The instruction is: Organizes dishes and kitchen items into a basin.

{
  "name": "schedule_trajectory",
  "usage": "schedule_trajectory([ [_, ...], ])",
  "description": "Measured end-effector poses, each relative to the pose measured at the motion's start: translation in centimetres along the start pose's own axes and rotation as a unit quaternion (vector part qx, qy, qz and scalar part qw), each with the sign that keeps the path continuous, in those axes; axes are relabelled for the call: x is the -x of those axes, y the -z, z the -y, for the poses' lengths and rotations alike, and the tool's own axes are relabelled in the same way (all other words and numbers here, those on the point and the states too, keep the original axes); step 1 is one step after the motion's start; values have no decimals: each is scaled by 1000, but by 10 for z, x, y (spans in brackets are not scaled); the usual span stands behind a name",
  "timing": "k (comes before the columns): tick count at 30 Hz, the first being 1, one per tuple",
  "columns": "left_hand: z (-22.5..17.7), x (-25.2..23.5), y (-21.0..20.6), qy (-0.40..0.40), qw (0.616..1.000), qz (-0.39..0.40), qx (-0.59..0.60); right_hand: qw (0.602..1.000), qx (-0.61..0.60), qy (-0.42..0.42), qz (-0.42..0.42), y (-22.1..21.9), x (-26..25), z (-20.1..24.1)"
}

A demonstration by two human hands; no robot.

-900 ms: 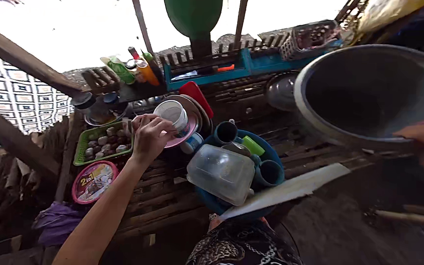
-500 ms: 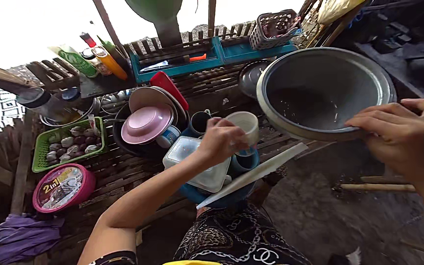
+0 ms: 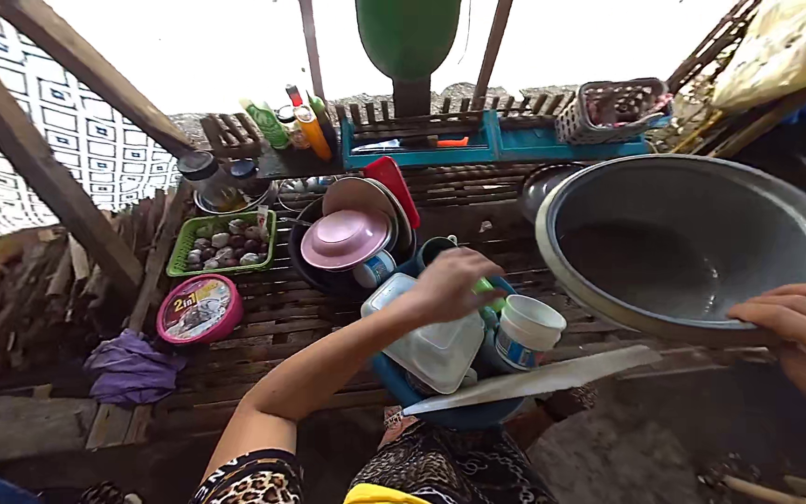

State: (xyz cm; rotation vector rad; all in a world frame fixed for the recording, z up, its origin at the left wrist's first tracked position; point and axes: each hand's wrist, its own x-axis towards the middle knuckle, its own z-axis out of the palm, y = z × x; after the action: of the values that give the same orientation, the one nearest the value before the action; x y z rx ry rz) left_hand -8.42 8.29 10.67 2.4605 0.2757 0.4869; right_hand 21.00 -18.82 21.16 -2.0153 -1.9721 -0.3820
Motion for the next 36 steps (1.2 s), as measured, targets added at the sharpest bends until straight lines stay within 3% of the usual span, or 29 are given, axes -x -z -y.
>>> schedule_trajectory([
  [3,52,39,45,172,981,-84,-23,999,-7,52,7,-2,-29,10],
  [6,114,86,78,385,911,-139,43,993,-9,121,14,-5,-69,32],
  [10,152,141,97,489,818,-274,131,975,-37,217,-15,-25,-125,81],
  [17,156,186,108,512,773,-316,202,943,-139,302,8,-100,-203,173],
  [24,134,209,126,408,709,-443,368,922,-156,352,54,-157,-228,258],
  [29,140,213,146,436,704,-385,408,926,-141,344,61,-199,-245,257],
  [36,192,165,143,441,703,-387,403,959,-107,231,127,-232,-272,226],
])
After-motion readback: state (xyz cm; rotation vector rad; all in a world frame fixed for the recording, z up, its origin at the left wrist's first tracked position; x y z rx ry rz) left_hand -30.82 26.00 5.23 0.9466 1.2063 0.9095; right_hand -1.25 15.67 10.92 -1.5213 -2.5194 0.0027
